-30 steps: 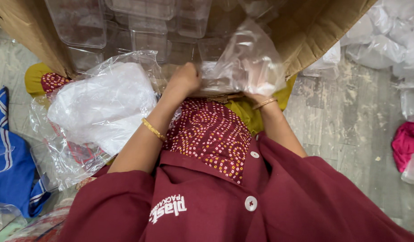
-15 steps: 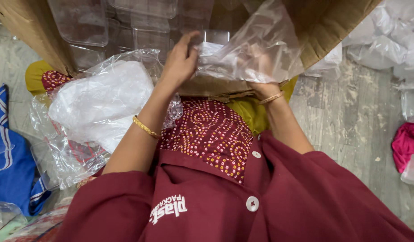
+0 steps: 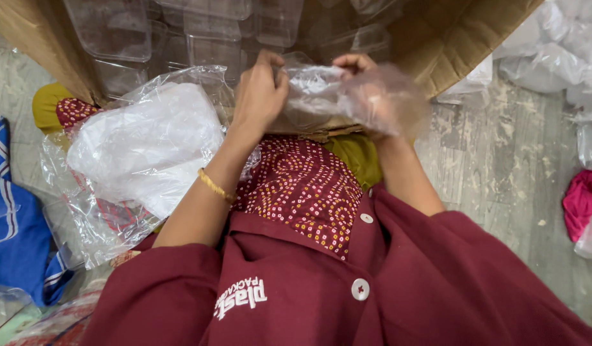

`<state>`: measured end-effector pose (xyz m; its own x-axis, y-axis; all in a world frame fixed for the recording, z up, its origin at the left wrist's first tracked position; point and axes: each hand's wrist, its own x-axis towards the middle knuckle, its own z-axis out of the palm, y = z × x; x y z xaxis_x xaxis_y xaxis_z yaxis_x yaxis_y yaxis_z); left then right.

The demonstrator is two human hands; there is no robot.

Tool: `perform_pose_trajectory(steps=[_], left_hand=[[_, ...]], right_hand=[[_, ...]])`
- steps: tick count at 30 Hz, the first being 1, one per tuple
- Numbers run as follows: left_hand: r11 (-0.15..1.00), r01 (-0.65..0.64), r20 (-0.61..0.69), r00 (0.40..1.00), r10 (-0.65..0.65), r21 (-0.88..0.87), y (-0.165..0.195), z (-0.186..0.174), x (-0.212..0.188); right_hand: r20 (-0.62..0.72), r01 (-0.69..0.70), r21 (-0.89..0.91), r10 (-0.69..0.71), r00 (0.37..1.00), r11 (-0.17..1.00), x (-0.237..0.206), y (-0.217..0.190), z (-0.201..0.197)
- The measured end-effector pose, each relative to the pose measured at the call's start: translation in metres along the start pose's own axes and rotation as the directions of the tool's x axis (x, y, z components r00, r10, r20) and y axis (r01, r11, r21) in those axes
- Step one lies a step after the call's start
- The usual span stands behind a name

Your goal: The person sits on the floor in front of a large cardboard box of clear plastic containers. They open a plastic poly bag, insert a container, and place the bagged container aside, repeating this bagging cycle for container after container.

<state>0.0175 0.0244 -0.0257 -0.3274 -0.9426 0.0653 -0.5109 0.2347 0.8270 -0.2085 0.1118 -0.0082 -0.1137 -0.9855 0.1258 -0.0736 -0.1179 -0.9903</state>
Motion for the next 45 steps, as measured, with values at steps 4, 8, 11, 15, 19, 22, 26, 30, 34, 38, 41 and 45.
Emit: perform_pose_trajectory(steps=[4, 8, 11, 15, 19, 22, 26, 30, 34, 38, 41, 45], left_hand=[[0.945, 0.031, 0.265, 0.956, -0.123, 0.326, 0.018, -0.009, -0.018], [0.935, -0.155, 0.254, 0.964, 0.073, 0.319, 0.023, 0.001, -0.036], [0.899, -0.294, 0.247, 0.944, 0.219, 0.325, 0.022, 0.005, -0.039], [0.926, -0.27, 0.13, 0.961, 0.243, 0.266, 0.031, -0.004, -0.031], [0.99, -0.144, 0.017, 0.989, 0.144, 0.01, 0.038, -0.024, -0.004], [0.961, -0.272, -0.064, 0.961, 0.269, -0.039, 0.029, -0.032, 0.02], [0.955, -0.048, 0.058, 0.996, 0.068, -0.293, 0.007, -0.027, 0.038], [0.881, -0.021, 0.042, 0.998, 0.047, -0.473, -0.003, -0.012, 0.042], [0.646, 0.351, 0.335, 0.93, -0.153, -0.678, -0.009, -0.01, 0.038], [0.614, 0.462, 0.38, 0.885, -0.269, -0.64, -0.023, -0.008, 0.023], [0.799, 0.429, 0.361, 0.888, -0.287, -0.42, -0.039, -0.006, 0.007], [0.931, 0.357, 0.371, 0.876, -0.307, -0.071, -0.053, -0.002, -0.003]], right_hand=[[-0.031, 0.037, -0.31, -0.049, 0.998, 0.95, -0.035, -0.02, 0.009], [-0.065, -0.035, -0.307, 0.015, 0.998, 0.951, -0.042, -0.038, 0.021], [-0.039, -0.053, -0.275, 0.044, 0.998, 0.96, -0.042, -0.047, 0.025], [-0.149, -0.124, -0.419, 0.066, 0.987, 0.899, -0.029, -0.052, 0.016], [-0.091, -0.028, -0.347, -0.004, 0.996, 0.938, -0.012, -0.044, 0.002], [0.004, 0.045, -0.297, -0.046, 0.999, 0.954, 0.009, -0.023, 0.0], [0.125, 0.07, -0.119, -0.055, 0.991, 0.99, 0.041, 0.005, -0.006], [0.204, 0.004, -0.064, 0.009, 0.979, 0.998, 0.058, 0.013, -0.015], [0.208, -0.275, 0.477, 0.197, 0.958, 0.835, 0.048, 0.019, -0.012], [0.131, -0.499, 0.439, 0.496, 0.858, 0.747, 0.033, 0.045, 0.004], [-0.037, -0.685, 0.23, 0.71, 0.704, 0.691, 0.024, 0.065, 0.018], [-0.009, -0.588, -0.155, 0.594, 0.805, 0.794, 0.024, 0.068, 0.033]])
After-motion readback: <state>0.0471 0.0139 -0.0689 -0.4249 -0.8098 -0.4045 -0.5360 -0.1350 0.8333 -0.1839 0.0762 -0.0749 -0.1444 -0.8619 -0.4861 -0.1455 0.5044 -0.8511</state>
